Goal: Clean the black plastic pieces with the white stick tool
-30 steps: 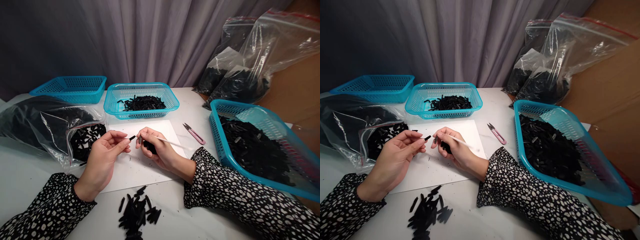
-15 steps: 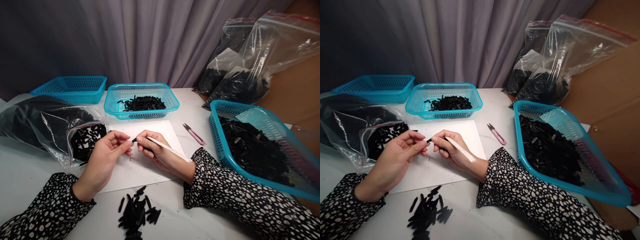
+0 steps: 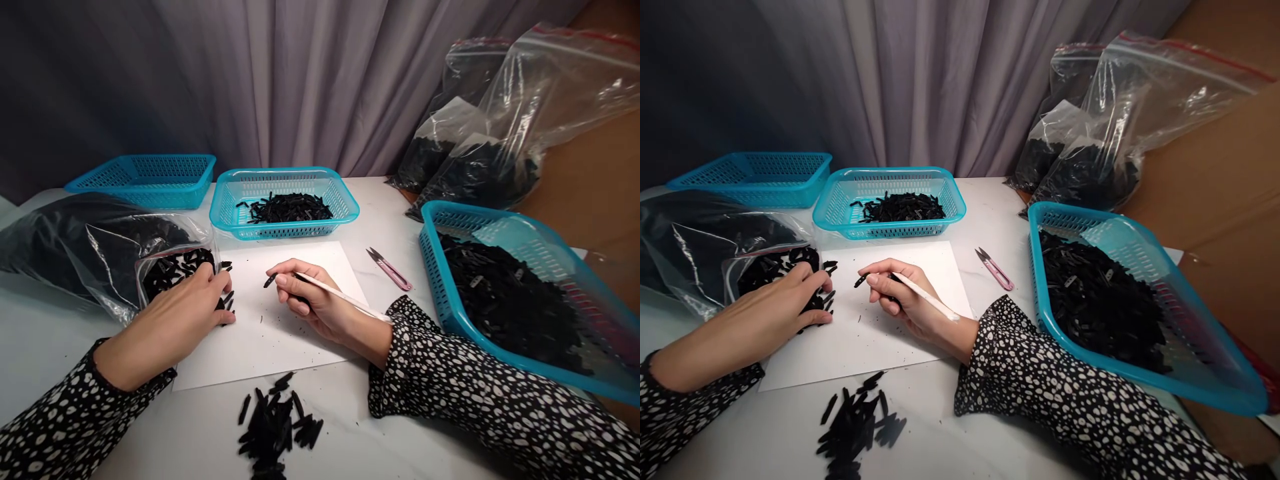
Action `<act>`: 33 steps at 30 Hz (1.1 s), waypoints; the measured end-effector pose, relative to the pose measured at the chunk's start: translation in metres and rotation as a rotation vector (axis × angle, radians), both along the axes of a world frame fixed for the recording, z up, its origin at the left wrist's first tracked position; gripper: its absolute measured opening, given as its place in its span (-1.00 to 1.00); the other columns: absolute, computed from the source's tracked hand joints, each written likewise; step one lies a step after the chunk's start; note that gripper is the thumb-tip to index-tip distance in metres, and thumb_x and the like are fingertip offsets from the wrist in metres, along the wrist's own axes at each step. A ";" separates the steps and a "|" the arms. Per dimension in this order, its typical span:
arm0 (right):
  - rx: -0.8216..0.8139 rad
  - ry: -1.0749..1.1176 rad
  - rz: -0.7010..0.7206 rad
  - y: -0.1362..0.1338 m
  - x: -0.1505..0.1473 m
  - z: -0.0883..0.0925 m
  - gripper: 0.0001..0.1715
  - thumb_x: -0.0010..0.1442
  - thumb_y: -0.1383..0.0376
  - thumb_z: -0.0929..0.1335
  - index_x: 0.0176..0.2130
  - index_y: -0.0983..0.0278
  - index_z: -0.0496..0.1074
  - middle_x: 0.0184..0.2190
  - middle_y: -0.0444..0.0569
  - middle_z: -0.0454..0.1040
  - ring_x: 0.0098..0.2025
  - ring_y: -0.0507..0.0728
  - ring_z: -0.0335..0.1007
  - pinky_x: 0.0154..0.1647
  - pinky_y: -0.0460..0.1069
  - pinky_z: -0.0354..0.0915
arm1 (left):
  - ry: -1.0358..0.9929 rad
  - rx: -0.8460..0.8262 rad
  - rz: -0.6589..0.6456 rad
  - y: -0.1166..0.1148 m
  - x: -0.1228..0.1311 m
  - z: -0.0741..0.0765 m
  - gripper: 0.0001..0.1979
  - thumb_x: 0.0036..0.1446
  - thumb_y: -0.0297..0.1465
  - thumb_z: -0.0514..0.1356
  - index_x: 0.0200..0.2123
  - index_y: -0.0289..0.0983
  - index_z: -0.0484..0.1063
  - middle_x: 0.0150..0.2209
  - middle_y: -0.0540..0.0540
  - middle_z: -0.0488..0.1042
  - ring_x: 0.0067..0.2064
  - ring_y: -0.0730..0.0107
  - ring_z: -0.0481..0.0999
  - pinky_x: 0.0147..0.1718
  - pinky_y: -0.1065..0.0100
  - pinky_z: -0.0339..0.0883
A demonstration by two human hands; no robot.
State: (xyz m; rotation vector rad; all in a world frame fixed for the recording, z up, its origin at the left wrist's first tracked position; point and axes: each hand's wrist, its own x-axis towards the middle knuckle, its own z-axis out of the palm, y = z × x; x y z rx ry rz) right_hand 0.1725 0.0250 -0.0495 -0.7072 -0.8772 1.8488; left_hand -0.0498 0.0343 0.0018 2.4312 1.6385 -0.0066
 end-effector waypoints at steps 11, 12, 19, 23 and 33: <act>0.011 -0.019 -0.003 -0.002 -0.001 0.006 -0.72 0.07 0.19 0.53 -0.25 0.30 0.54 -0.53 -0.18 0.42 -0.65 -0.13 -0.01 -0.65 -0.12 -0.22 | 0.037 -0.020 -0.070 -0.005 0.004 0.001 -0.91 0.11 -0.45 0.12 -0.42 -0.17 0.26 -0.28 -0.08 0.32 -0.35 0.17 0.47 -0.41 0.25 0.23; 0.016 -0.020 -0.004 -0.002 -0.001 0.006 -0.73 0.08 0.19 0.53 -0.24 0.30 0.54 -0.53 -0.18 0.42 -0.65 -0.13 -0.01 -0.65 -0.12 -0.23 | 0.044 -0.022 -0.074 -0.004 0.003 0.000 -0.91 0.11 -0.46 0.12 -0.41 -0.17 0.27 -0.29 -0.07 0.31 -0.35 0.18 0.46 -0.41 0.25 0.22; 0.050 -0.033 -0.003 -0.002 -0.002 0.003 -0.73 0.10 0.19 0.51 -0.23 0.30 0.53 -0.53 -0.18 0.43 -0.65 -0.12 -0.01 -0.65 -0.11 -0.22 | -0.003 -0.002 -0.122 0.001 0.003 -0.002 -0.87 0.07 -0.50 0.08 -0.49 -0.18 0.24 -0.32 -0.05 0.27 -0.38 0.23 0.39 -0.40 0.26 0.18; 0.074 -0.047 -0.015 -0.002 -0.001 0.003 -0.74 0.12 0.19 0.50 -0.23 0.30 0.54 -0.53 -0.19 0.43 -0.65 -0.12 -0.03 -0.65 -0.11 -0.21 | -0.147 0.124 -0.157 0.008 0.007 -0.004 -0.87 0.09 -0.47 0.08 -0.49 -0.18 0.26 -0.34 -0.09 0.33 -0.28 0.16 0.38 -0.29 0.23 0.20; 0.233 -0.176 -0.062 -0.002 -0.005 -0.004 -0.72 0.14 0.12 0.50 -0.28 0.29 0.55 -0.61 -0.22 0.33 -0.66 -0.09 0.00 -0.70 -0.12 -0.12 | -0.818 -0.410 0.117 -0.012 0.044 -0.002 -0.53 0.29 -0.01 0.06 -0.49 -0.23 0.44 -0.55 0.01 0.42 -0.53 0.43 0.28 -0.53 0.36 0.11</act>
